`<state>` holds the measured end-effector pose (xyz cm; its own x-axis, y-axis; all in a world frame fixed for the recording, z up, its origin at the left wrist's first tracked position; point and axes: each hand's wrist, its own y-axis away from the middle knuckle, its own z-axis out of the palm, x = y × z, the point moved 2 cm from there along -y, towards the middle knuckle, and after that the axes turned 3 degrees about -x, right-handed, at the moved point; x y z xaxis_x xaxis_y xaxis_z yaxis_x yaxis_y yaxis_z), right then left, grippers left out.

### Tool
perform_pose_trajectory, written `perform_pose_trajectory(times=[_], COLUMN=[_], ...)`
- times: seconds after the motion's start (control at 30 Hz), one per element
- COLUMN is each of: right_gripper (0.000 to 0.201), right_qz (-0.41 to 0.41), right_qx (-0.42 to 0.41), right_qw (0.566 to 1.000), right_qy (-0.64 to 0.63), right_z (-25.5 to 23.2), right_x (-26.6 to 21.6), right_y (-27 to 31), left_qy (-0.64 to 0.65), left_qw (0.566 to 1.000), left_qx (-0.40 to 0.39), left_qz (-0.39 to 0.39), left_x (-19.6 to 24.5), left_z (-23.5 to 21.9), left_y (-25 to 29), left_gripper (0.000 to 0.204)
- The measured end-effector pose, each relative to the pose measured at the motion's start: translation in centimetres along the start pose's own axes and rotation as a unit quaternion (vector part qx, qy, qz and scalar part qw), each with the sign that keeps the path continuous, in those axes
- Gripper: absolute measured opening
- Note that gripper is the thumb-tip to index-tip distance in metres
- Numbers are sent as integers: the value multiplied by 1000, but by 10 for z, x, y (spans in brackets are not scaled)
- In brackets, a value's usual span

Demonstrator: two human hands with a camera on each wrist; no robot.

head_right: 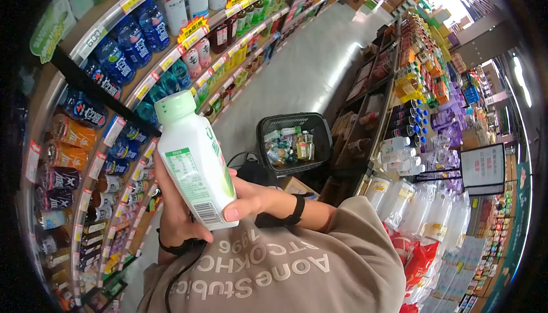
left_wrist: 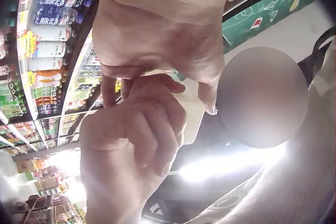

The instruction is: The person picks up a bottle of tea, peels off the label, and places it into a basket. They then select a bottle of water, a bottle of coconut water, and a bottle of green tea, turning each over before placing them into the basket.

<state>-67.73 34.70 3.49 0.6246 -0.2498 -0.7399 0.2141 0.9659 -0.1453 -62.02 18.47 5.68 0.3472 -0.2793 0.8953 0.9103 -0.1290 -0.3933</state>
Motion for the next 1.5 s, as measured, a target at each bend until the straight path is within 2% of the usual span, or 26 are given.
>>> perform_pose_trajectory(times=[0.07, 0.13, 0.17, 0.2, 0.33, 0.43, 0.47, 0.5, 0.57, 0.7, 0.8, 0.9, 1.0, 1.2, 1.3, 1.4, 1.5], right_gripper=[105, 106, 111, 116, 113, 113, 112, 112, 112, 117, 117, 116, 114, 113, 113, 114, 113], right_qz=[10, 35, 56, 78, 76, 136, 128, 120, 112, 119, 125, 127, 115, 111, 119, 110, 115], right_qx=[2, -1, 42, 80, 60, 58, 59, 57, 69, -28, -31, -10, 7, -12, 8, 28, -7], right_qw=[1000, 999, 997, 993, 995, 989, 990, 991, 991, 992, 992, 992, 993, 994, 993, 993, 993], right_qy=[-2, -17, -28, -29, 2, -5, -2, 3, 7, -18, -15, -7, -11, -16, -25, -29, -26], right_z=[4, 11, 13, 16, 12, 18, 17, 16, 15, 3, 0, 2, 4, -2, -1, -6, -6], right_x=[0, -7, -6, -4, -4, -14, -13, -11, -5, -1, 6, 2, -4, 2, 2, 12, 14], right_y=[2, 1, 3, 5, 2, -5, -10, -13, -18, -20, -18, -16, -21, -26, -26, -24, -22], left_qy=[-2, -11, -23, -15, -25, -50, -58, -71, -65, -23, -24, -72, -77, -86, 2, -15, -97], left_qw=[999, 998, 997, 998, 998, 998, 998, 997, 998, 998, 998, 997, 996, 995, 997, 996, 995], left_qx=[-37, -63, -69, -62, -60, -43, -37, -28, 8, 58, 53, 8, 16, 39, 79, 81, 17], left_qz=[10, -14, -36, -30, -15, -12, -10, 22, 18, -10, -17, 21, 31, 18, 12, -15, 29], left_x=[2, 5, 8, 10, 13, 18, 21, 22, 21, 22, 13, 3, 3, 3, 8, 13, 16], left_z=[0, -1, -3, -2, 0, 0, -1, -2, -4, -2, -6, -10, -9, -11, -6, -7, -11], left_y=[-1, 3, 9, 8, 11, 17, 16, 15, 19, 23, 29, 24, 18, 22, 21, 23, 22], left_gripper=[161, 162, 163, 163, 161, 158, 157, 155, 153, 148, 145, 147, 147, 146, 140, 141, 145])
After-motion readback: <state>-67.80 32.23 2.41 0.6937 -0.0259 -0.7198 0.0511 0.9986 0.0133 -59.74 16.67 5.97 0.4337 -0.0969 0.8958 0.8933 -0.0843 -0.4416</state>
